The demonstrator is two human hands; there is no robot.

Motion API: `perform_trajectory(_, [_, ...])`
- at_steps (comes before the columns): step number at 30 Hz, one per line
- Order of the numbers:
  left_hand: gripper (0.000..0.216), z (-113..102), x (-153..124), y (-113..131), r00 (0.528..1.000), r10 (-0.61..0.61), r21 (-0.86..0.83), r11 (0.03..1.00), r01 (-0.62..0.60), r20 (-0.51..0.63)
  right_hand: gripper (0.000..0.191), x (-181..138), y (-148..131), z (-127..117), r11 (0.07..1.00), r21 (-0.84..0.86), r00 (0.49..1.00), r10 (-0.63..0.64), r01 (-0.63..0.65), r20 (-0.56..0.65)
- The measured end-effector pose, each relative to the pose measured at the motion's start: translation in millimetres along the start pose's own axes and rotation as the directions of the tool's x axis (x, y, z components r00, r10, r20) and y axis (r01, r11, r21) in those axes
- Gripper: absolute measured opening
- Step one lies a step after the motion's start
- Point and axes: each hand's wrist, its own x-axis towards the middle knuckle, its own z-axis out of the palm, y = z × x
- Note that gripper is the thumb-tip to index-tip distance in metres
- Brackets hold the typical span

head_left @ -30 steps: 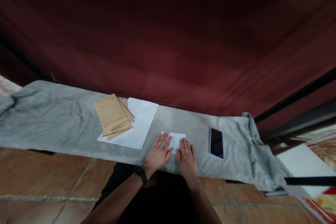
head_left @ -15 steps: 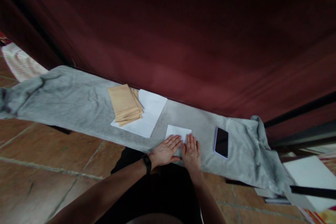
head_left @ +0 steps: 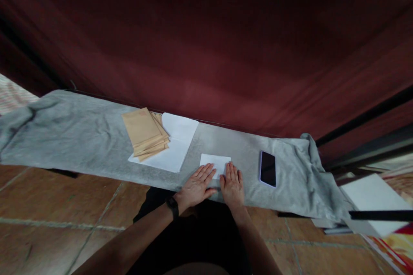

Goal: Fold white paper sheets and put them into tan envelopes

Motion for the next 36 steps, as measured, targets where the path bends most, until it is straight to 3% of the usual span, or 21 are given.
perform_trajectory(9, [0.057,2.5,-10.1,-10.3,0.934,-0.298,0.032,0.95,0.31,-0.196,0.055,-0.1,-2.4,2.4,1.0,0.008,0.997,0.021,-0.021,-0.068])
perform_trajectory(15, [0.041,1.3,30.3,-7.9,0.799,-0.578,-0.261,0.807,0.529,-0.168,0.053,-1.2,-0.3,2.7,0.999,0.028,0.997,0.02,-0.018,-0.08])
perform_trajectory(22, [0.041,8.6,53.8,-30.4,0.677,-0.733,-0.587,0.574,0.571,-0.057,0.054,-1.5,-0.4,4.8,0.999,0.043,0.995,0.022,-0.018,-0.1])
perform_trajectory(28, [0.016,2.5,48.3,-34.1,0.708,-0.704,-0.726,0.463,0.508,0.046,0.053,-2.5,0.2,4.1,0.994,0.106,0.995,0.042,-0.033,-0.088])
perform_trajectory(31, [0.012,-6.5,38.8,-30.7,0.743,-0.664,-0.793,0.409,0.452,0.081,0.053,-2.1,3.1,1.9,0.969,0.225,0.986,0.128,-0.101,-0.11])
perform_trajectory(34, [0.022,-14.2,27.5,-29.6,0.773,-0.624,-0.844,0.352,0.404,0.11,0.053,1.5,9.6,-2.1,0.857,0.457,0.947,0.31,-0.24,-0.082])
perform_trajectory(36, [0.027,-16.6,21.9,-28.8,0.789,-0.591,-0.901,0.234,0.366,0.167,0.048,5.1,14.1,-5.2,0.687,0.666,0.924,0.382,-0.291,0.01])
